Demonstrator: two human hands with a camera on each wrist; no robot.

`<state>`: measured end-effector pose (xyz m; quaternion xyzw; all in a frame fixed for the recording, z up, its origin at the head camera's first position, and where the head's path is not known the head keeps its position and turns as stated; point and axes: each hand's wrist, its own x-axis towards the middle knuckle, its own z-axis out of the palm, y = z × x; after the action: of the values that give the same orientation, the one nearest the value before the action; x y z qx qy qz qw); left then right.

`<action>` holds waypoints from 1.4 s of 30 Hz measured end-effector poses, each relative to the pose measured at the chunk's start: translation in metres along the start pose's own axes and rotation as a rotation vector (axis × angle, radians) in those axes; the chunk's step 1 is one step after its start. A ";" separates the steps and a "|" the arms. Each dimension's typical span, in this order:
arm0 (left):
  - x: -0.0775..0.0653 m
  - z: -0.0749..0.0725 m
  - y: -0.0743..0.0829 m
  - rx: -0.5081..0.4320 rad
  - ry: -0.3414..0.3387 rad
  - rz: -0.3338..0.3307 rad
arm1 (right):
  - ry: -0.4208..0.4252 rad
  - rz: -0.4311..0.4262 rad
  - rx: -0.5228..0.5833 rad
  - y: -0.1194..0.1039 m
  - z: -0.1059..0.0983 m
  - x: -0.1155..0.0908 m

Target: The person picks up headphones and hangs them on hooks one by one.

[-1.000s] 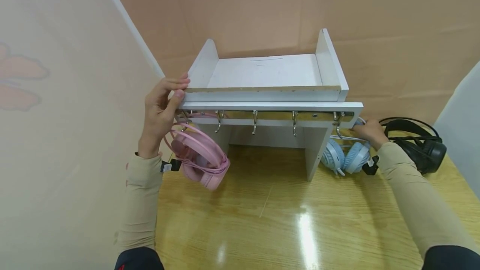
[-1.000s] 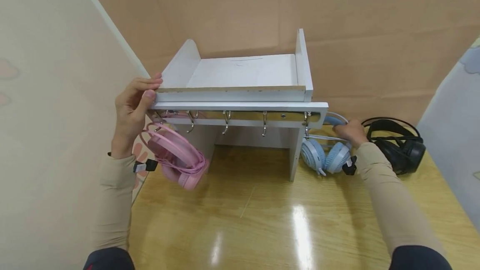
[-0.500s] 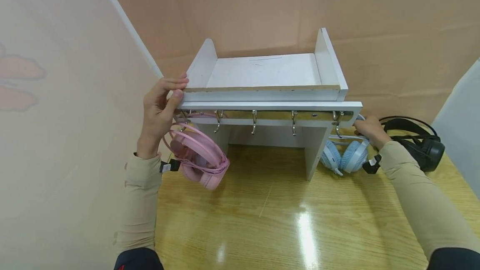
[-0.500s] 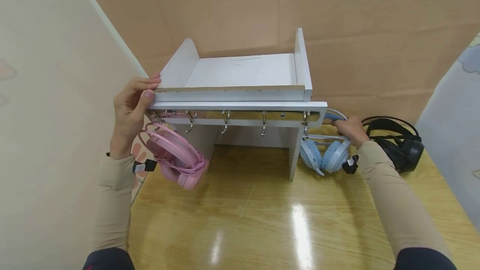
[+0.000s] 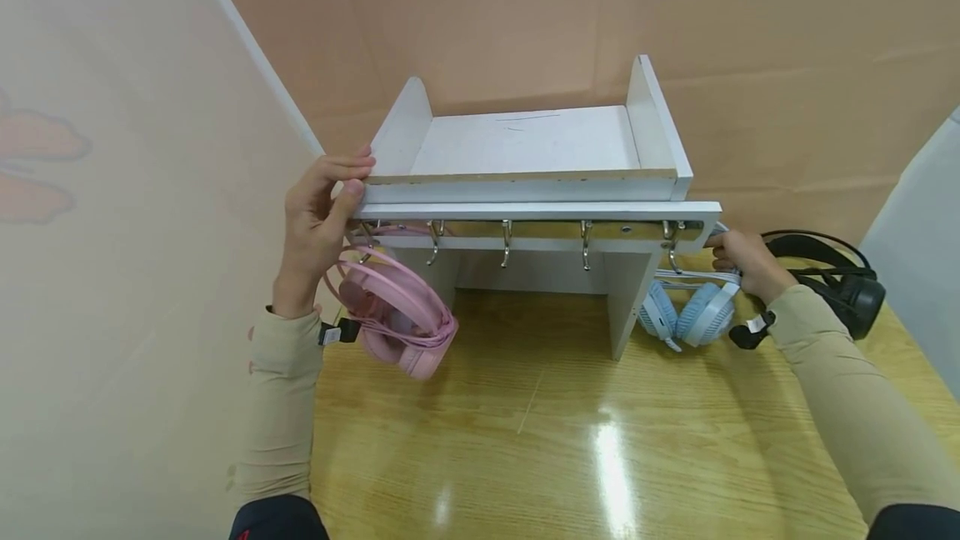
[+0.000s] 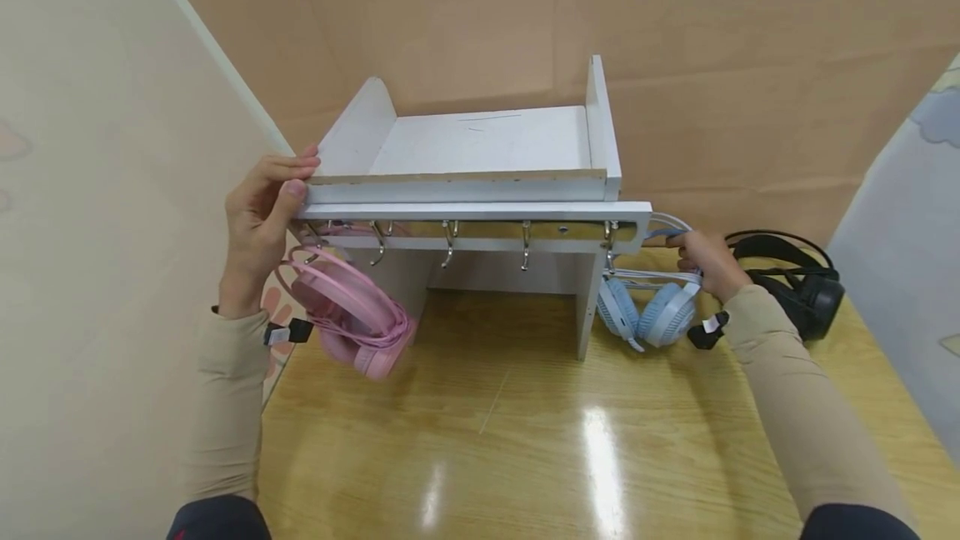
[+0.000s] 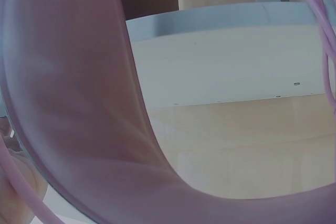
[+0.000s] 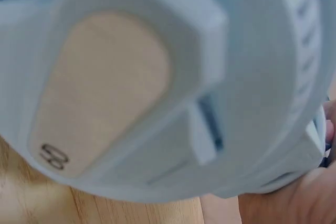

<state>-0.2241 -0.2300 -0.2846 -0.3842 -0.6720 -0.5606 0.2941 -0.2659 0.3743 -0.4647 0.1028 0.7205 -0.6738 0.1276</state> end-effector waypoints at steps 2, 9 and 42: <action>0.000 0.000 0.000 -0.004 0.001 0.000 | -0.049 0.022 0.116 -0.003 0.000 -0.002; 0.001 0.001 0.000 -0.006 -0.002 -0.002 | -0.126 0.023 0.203 -0.008 0.000 -0.012; 0.003 0.003 -0.001 0.004 -0.006 0.010 | -0.010 -0.234 0.317 -0.022 0.011 -0.087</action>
<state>-0.2263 -0.2264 -0.2831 -0.3885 -0.6722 -0.5566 0.2956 -0.1903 0.3641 -0.4168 0.0337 0.6116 -0.7897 0.0344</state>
